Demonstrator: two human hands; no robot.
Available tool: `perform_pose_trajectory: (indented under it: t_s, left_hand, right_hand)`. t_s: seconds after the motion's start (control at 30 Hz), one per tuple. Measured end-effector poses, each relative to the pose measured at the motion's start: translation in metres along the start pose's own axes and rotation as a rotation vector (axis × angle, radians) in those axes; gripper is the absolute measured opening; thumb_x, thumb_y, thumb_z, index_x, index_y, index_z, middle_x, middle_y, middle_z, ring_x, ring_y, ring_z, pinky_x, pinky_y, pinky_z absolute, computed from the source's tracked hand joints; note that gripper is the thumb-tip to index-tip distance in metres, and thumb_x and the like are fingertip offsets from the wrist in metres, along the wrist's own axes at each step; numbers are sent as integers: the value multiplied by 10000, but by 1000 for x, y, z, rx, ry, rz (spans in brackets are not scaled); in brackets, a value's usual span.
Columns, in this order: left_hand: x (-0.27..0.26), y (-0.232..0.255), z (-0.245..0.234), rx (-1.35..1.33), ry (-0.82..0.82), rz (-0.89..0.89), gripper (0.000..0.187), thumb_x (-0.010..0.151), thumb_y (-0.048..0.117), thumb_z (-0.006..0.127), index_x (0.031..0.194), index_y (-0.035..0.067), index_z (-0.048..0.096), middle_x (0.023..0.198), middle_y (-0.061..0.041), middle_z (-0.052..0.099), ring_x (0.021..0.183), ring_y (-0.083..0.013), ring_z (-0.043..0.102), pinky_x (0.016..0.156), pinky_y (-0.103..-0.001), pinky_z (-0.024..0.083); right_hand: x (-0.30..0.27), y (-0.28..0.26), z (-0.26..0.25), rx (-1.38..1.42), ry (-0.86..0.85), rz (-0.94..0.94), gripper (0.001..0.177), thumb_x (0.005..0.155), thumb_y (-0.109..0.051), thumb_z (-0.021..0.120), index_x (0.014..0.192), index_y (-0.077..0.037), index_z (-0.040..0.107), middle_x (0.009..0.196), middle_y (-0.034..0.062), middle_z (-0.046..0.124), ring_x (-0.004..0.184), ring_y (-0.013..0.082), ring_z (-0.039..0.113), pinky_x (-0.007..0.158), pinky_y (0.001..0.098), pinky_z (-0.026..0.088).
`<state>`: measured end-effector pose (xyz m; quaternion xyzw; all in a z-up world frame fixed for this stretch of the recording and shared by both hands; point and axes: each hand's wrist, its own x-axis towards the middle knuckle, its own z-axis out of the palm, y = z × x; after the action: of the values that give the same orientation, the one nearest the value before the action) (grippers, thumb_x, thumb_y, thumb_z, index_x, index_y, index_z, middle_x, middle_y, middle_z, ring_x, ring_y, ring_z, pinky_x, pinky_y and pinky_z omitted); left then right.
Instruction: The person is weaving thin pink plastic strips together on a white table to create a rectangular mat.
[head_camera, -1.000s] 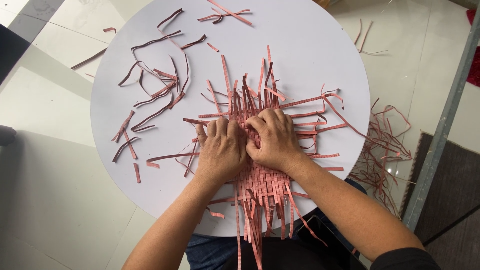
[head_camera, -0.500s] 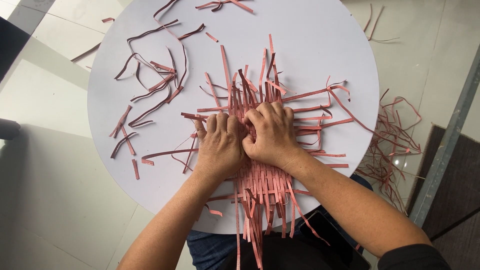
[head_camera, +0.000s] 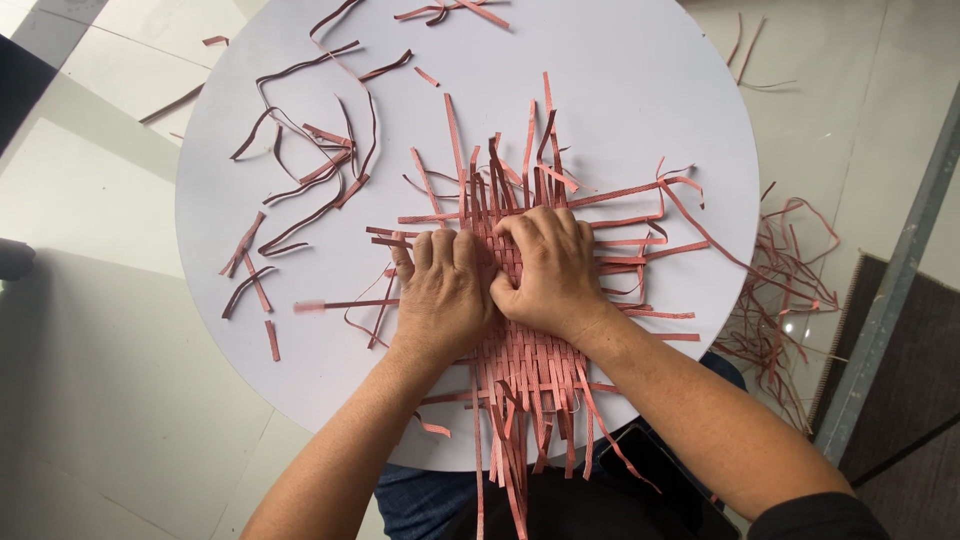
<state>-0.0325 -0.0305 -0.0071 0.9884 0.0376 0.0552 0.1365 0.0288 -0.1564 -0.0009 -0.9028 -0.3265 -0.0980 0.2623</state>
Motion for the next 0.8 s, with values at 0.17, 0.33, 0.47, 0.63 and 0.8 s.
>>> perform_pose_trajectory:
  t_s: [0.17,0.33,0.47,0.63,0.8]
  left_hand:
    - [-1,2,-4,0,43,-23,364,736,354,440,976,84,394,900,-97,374,969,-295,344,922,-559,172]
    - [-2,3,-8,22,49,-39,380,739,364,433,998,88,394,903,-91,374,955,-283,347,916,-551,176]
    - [-1,1,-3,70,93,-49,441,710,379,461,1019,71,400,903,-104,392,946,-283,362,909,-541,180]
    - [3,0,-1,64,41,-72,419,725,402,429,987,75,404,908,-100,381,953,-281,352,915,-540,174]
    - [4,2,-4,63,2,-84,409,725,398,425,965,67,408,911,-111,385,963,-289,355,917,-561,159]
  right_hand:
    - [3,-4,-1,-76,2,-15,441,460,-232,575,897,-204,523,813,9,429,822,233,440,721,393,356]
    - [6,-6,-3,-109,-45,-5,412,480,-250,557,890,-226,527,806,5,411,811,229,430,711,391,356]
    - [11,-5,-2,-114,-81,-6,422,471,-257,564,892,-231,537,796,-3,410,810,225,429,716,400,356]
    - [20,-1,2,-93,-128,-11,389,445,-244,553,834,-229,537,774,3,422,810,231,443,716,407,364]
    - [23,-3,-1,-44,-128,-6,360,434,-235,552,792,-221,530,754,3,431,801,231,456,730,407,370]
